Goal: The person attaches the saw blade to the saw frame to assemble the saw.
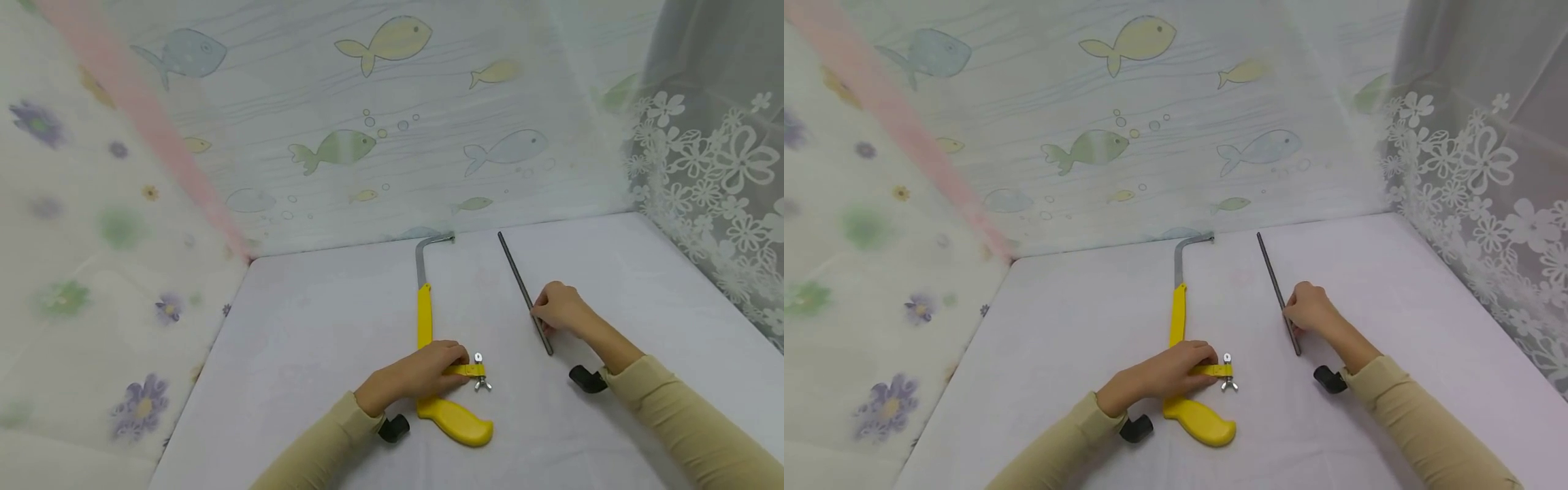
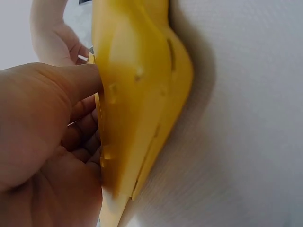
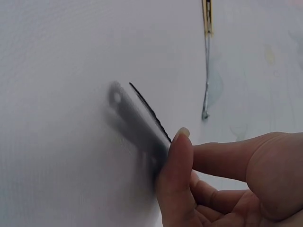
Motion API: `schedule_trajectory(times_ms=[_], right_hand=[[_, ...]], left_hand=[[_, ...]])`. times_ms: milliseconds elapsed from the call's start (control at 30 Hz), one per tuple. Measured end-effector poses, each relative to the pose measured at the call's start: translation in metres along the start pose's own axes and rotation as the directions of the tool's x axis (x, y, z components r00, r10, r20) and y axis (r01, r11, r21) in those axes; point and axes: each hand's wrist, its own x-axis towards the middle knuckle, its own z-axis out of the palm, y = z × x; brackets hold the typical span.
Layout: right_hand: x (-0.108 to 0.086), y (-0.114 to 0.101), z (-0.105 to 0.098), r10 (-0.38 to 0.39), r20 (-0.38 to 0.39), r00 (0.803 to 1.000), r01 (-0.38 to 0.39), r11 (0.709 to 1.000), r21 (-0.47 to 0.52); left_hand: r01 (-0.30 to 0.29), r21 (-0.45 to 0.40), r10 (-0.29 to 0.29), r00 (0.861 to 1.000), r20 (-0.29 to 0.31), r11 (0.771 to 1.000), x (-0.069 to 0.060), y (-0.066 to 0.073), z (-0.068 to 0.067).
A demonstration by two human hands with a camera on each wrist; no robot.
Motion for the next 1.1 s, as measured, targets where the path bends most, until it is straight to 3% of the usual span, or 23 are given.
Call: schedule_trajectory(times_ms=[733,1100], right_hand=[[-0.0035,0.0028,-0.0057,-0.072,0.169,0.983,0.028,0.969,0.246],[-0.0030,0.0020,-0.0037,-0.145,0.245,0.959,0.055,0.938,0.342]], left_hand=[[-0.007,-0.051,0.007,1.000,0.003,0.999,-0.0001,-0.0056,0.0055],[0.013,-0.088,-0.013,1.000,0.002,0.996,-0.0011,-0.0035,0.0036]])
